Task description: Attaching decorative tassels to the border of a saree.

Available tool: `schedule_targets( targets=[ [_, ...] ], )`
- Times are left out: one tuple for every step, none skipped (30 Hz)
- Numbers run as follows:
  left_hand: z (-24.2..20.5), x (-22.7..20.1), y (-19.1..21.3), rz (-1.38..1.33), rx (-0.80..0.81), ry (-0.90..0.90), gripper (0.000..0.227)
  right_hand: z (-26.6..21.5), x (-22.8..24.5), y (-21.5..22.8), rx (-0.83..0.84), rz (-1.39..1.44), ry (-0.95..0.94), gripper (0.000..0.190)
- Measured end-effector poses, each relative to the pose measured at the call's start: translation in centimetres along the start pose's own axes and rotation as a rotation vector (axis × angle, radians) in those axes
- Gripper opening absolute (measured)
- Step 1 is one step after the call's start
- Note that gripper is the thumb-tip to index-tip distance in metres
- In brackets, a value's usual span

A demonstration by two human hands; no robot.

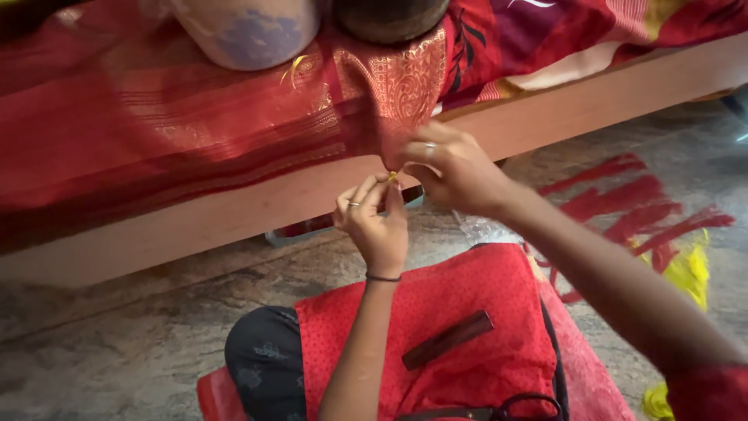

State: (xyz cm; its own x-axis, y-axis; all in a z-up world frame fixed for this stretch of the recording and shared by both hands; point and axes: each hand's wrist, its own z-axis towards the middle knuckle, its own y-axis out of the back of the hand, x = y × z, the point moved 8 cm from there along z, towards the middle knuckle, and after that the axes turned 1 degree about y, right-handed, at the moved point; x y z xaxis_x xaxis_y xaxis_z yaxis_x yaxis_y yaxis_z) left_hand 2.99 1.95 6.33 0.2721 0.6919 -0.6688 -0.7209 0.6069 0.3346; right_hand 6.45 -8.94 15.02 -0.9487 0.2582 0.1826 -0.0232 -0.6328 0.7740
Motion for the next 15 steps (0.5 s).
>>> schedule_targets(
  targets=[
    [0.1, 0.4, -0.1, -0.035, 0.005, 0.031, 0.007, -1.3, -1.0, 0.1, -0.060, -0.022, -0.161, 0.018],
    [0.1, 0.6, -0.2, -0.035, 0.005, 0.031, 0.007, -1.9, -1.1, -0.7, -0.060, -0.022, -0.161, 0.018],
    [-0.1, 2.2, -1.3, -0.338, 0.097, 0.211, 0.010, -2.7, -2.4, -1.6, -0.056, 0.033, -0.298, 0.016],
    [-0.6, 3.2, -2.7, -0.640, 0.190, 0.391, 0.012, -3.7, -3.6, -2.6, -0.050, 0.089, -0.433, 0.015],
    [-0.6, 3.1, -2.7, -0.638, 0.194, 0.393, 0.012, -3.8, -3.6, -3.1, -0.051, 0.091, -0.437, 0.015],
    [-1.2, 3.7, -3.3, -0.787, 0.208, 0.554, 0.014, -4.0, -3.8, -3.4, -0.083, 0.126, -0.458, 0.018],
    [-1.8, 4.2, -3.8, -0.934, 0.221, 0.715, 0.016, -4.0, -4.0, -3.8, -0.118, 0.160, -0.477, 0.021],
    [-1.8, 4.3, -3.7, -0.932, 0.225, 0.713, 0.016, -4.7, -4.1, -3.9, -0.122, 0.160, -0.479, 0.021],
    [-0.9, 3.7, -2.8, -0.835, 0.205, 0.525, 0.014, -5.3, -4.5, -3.7, -0.168, 0.189, -0.508, 0.016],
    [-0.3, 2.8, -2.0, -0.736, 0.184, 0.339, 0.013, -6.0, -4.9, -3.6, -0.214, 0.218, -0.536, 0.012],
    [-0.1, 2.7, -1.7, -0.735, 0.187, 0.338, 0.013, -5.9, -4.5, -2.5, -0.217, 0.218, -0.538, 0.012],
    [0.4, 1.9, -0.8, -0.516, 0.147, 0.214, 0.010, -5.3, -3.2, -1.6, -0.161, 0.133, -0.423, 0.015],
    [0.6, 1.0, 0.0, -0.300, 0.110, 0.092, 0.009, -5.0, -1.8, -0.7, -0.105, 0.047, -0.312, 0.019],
    [0.8, 0.7, 0.0, -0.302, 0.117, 0.091, 0.009, -4.4, -1.5, -0.2, -0.108, 0.045, -0.319, 0.019],
    [0.9, -0.2, 0.4, -0.173, 0.091, 0.008, 0.008, -3.6, -0.3, 0.2, -0.082, -0.036, -0.224, 0.027]
  ],
)
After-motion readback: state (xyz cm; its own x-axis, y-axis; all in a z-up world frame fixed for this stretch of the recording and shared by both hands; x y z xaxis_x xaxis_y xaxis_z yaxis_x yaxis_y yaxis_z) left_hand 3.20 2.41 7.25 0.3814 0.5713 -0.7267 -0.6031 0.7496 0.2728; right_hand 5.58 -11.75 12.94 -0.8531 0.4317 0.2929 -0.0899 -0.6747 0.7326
